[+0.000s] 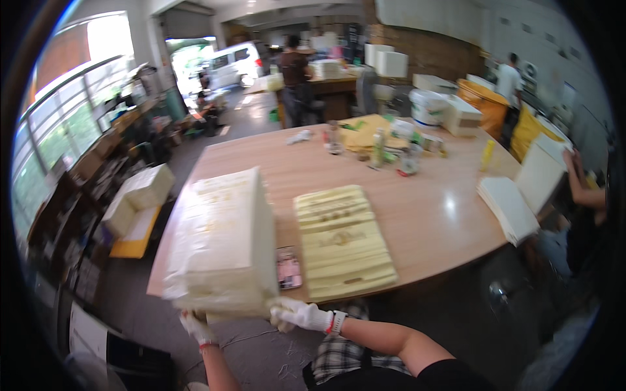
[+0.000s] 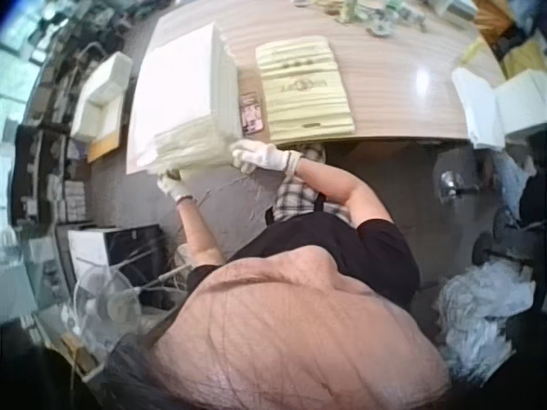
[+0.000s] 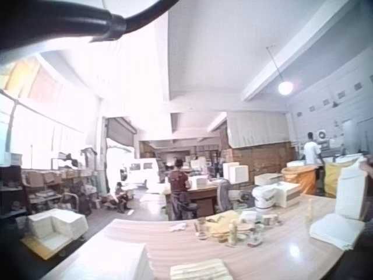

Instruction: The person sits at a table and repeatedly picks up white sheets of paper, inserts them into yellow plastic bags, and places the filled bags onto a stack. The person wears white gloves and handles the items by hand throughout the process.

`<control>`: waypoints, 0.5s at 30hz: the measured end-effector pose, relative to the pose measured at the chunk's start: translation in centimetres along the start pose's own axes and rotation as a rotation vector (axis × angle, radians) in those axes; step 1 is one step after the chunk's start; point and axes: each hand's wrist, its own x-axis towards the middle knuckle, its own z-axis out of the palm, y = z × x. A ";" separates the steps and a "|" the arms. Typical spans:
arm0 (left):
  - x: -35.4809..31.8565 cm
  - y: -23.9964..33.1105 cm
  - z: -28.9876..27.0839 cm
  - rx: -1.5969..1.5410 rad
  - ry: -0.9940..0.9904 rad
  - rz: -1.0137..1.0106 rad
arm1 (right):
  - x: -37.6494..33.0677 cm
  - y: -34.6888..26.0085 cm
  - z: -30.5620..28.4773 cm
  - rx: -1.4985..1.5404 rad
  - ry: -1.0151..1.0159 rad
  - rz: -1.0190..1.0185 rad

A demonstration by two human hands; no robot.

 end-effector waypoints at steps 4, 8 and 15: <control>-6.7 -11.9 -12.8 0.595 -0.274 -0.110 | -10.7 2.9 -9.0 -0.175 0.086 0.194; -21.5 -15.0 -5.4 1.015 -0.780 -0.283 | -26.9 1.7 -19.6 0.026 0.659 0.087; -39.7 -17.7 18.4 0.801 -1.739 0.574 | -48.8 -5.1 -32.0 0.016 1.386 -0.297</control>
